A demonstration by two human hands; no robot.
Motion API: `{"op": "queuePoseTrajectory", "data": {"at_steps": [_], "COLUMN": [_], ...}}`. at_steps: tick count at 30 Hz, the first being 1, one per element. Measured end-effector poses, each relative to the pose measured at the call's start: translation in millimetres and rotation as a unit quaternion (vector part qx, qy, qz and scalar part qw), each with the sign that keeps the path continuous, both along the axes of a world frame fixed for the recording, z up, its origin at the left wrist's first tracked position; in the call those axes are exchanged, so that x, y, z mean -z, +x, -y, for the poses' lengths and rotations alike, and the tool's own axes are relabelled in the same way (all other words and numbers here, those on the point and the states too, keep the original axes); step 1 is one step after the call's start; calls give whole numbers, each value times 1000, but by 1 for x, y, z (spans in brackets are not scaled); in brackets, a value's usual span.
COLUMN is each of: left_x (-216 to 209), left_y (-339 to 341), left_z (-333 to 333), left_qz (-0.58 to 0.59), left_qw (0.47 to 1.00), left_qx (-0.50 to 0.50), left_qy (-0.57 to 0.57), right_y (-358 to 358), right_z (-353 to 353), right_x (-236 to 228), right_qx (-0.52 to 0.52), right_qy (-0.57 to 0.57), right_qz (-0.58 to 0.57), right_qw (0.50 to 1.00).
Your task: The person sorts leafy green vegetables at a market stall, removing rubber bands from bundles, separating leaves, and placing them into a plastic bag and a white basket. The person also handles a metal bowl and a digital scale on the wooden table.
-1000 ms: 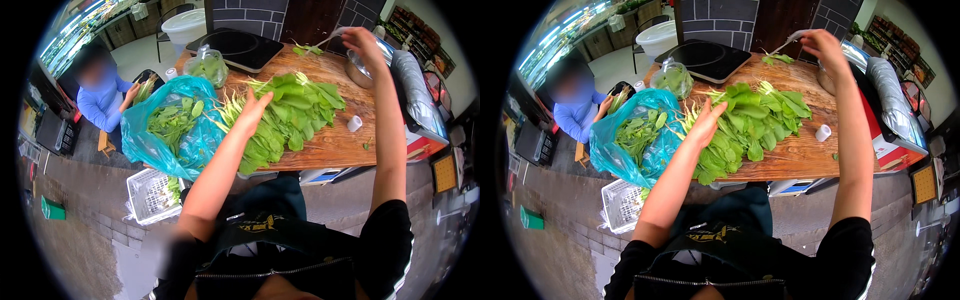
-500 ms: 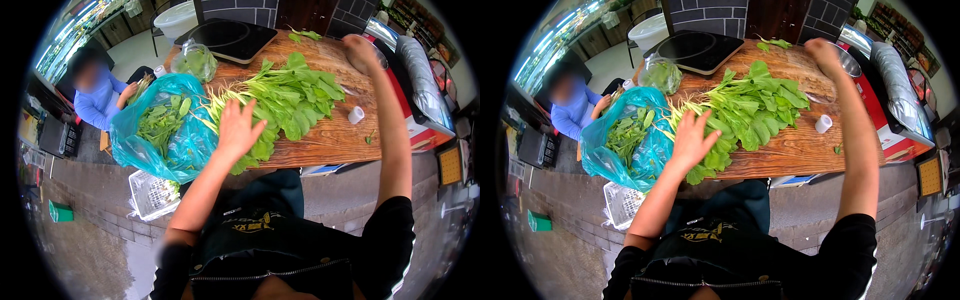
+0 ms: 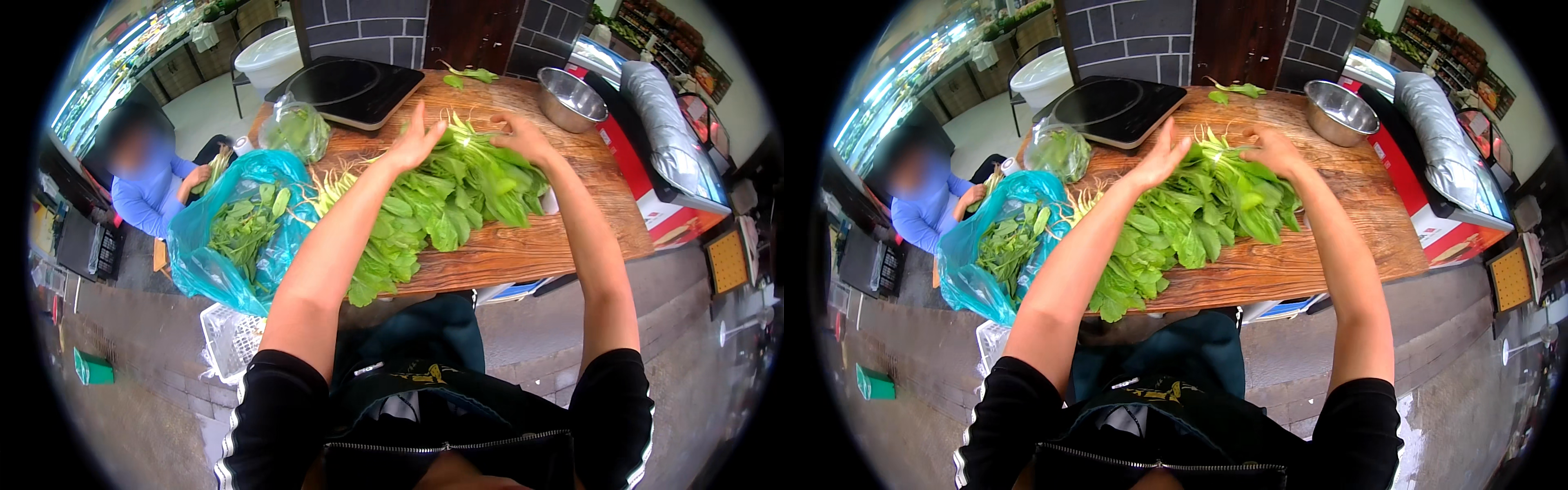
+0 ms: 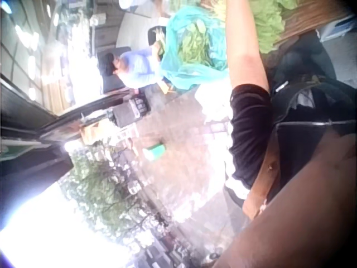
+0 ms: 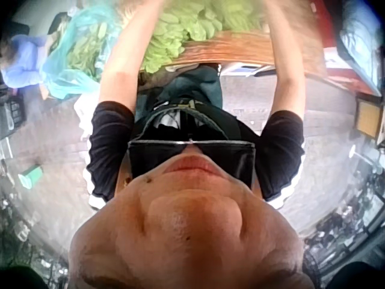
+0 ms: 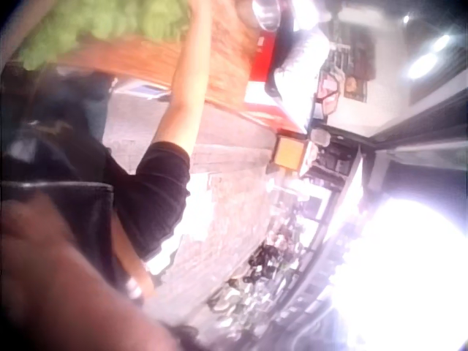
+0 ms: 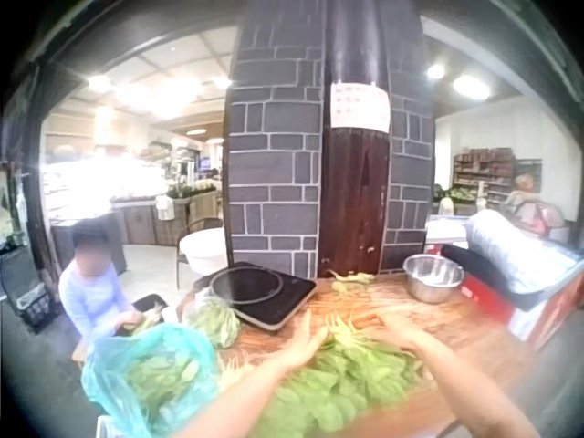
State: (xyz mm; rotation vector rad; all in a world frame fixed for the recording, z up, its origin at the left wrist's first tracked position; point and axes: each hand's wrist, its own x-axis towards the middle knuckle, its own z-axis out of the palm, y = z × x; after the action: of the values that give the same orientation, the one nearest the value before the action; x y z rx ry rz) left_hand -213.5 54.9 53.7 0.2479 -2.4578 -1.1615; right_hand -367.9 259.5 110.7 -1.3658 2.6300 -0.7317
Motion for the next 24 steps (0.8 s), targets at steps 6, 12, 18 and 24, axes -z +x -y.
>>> {"op": "queuePoseTrajectory", "data": {"at_steps": [6, 12, 18, 24], "left_x": [-13, -33, -42, -52], "left_y": [28, 15, 16, 60], "left_z": [-28, -82, -119, -44], "left_qz": [202, 92, -113, -185], "left_qw": [955, 937, 690, 697], "left_qx": [126, 89, 209, 191], "left_qy": [-177, 326, 683, 667], "right_y": [-21, 17, 106, 110], "right_z": [-52, -42, -35, -39], "right_x": [-39, -76, -83, -93], "right_qx": [-4, -58, -115, -99], "right_qy": [-58, -88, -202, -447], "right_qz": [-42, -146, -169, 131], "right_qw": [997, 984, 958, 879]}}
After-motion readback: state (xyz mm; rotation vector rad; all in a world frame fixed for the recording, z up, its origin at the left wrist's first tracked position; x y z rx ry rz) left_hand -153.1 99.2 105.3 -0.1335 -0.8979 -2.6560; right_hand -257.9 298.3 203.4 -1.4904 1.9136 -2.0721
